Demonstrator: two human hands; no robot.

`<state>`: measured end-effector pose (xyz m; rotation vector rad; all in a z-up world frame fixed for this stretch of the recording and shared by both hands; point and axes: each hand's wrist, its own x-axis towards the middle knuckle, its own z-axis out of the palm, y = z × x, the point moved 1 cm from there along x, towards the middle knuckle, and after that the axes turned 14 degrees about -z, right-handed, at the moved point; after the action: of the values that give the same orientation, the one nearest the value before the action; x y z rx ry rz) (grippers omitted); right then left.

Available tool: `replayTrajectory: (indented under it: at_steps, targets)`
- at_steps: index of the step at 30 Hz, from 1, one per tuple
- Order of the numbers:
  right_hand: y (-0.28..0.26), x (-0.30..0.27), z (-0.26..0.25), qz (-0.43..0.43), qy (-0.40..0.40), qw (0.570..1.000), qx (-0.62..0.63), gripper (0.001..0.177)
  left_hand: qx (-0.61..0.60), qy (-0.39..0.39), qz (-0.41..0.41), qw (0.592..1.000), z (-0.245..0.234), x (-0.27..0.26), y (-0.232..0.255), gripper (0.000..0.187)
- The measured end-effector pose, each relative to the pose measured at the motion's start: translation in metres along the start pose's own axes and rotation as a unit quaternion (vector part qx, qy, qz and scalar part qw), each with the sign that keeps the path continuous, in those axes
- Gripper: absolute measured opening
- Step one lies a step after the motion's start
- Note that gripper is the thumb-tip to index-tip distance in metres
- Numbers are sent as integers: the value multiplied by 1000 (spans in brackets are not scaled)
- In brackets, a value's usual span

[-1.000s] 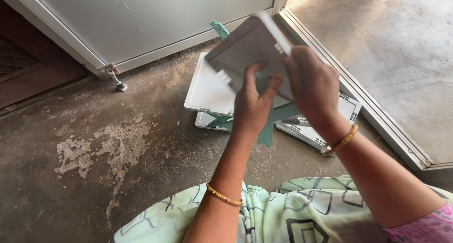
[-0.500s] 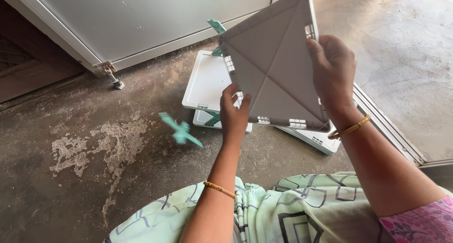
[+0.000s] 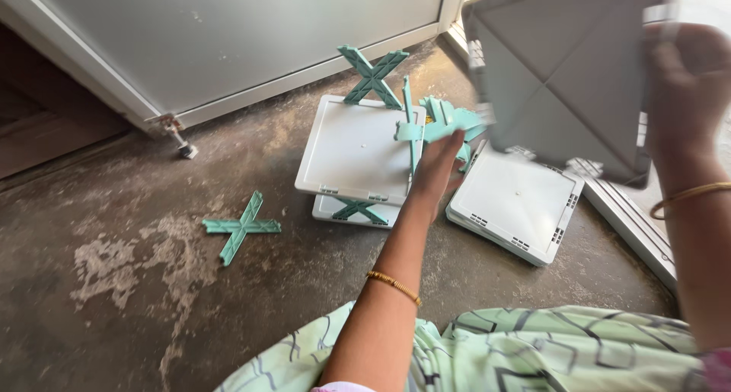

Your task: The person sits on the floor and assembles white square plastic trays with teal X-shaped supports. They pick up trays and supports, insert the supports into slots on the trays, and stack the assembled units.

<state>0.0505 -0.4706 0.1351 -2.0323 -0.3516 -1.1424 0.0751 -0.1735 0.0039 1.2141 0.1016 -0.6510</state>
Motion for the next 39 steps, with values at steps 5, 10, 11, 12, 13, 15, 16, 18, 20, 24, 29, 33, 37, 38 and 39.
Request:
replayTrajectory:
  at_steps: [5, 10, 11, 12, 13, 15, 16, 18, 20, 24, 29, 33, 37, 38, 39]
  targets:
    - [-46, -24, 36, -249, -263, 931, -53, 16, -236, -124, 2, 964, 40, 5, 48, 76]
    - [-26, -81, 26, -438, -375, 765, -287, 23, -227, -100, -22, 968, 60, 36, -14, 65]
    - [-13, -98, 25, -460, -393, 739, -296, 25, -216, -98, -38, 971, 59, 40, -33, 65]
    - [-2, -117, 24, -426, -404, 760, -277, 28, -198, -92, -49, 975, 59, 45, -50, 63]
    - [8, -139, 25, -390, -413, 782, -257, 32, -178, -85, -59, 979, 55, 51, -67, 62]
    - [25, -178, 27, -331, -420, 817, -216, 37, -146, -61, -84, 984, 47, 66, -99, 62]
    - [30, -196, 30, -308, -420, 831, -196, 39, -134, -43, -97, 985, 42, 74, -116, 63]
    - [40, -222, 33, -269, -426, 848, -167, 43, -126, -26, -112, 985, 31, 86, -150, 66]
    - [49, -238, 34, -245, -436, 852, -153, 48, -136, -28, -105, 985, 24, 101, -175, 71]
    - [66, -257, 38, -185, -460, 855, -152, 52, -118, 5, -147, 982, 11, 120, -198, 74]
    - [82, -277, 48, -156, -473, 854, -149, 56, -38, 15, -133, 990, 2, 137, -209, 70]
    - [91, -281, 53, -143, -489, 849, -141, 60, -20, 10, -96, 995, -7, 149, -216, 68]
    - [95, -282, 59, -143, -518, 831, -145, 63, 38, 40, -58, 997, -13, 150, -216, 65]
    - [95, -283, 61, -140, -529, 824, -149, 63, 56, 49, -47, 996, -14, 149, -214, 64]
    - [95, -284, 63, -137, -543, 813, -157, 63, 162, 94, -43, 981, -14, 147, -211, 60]
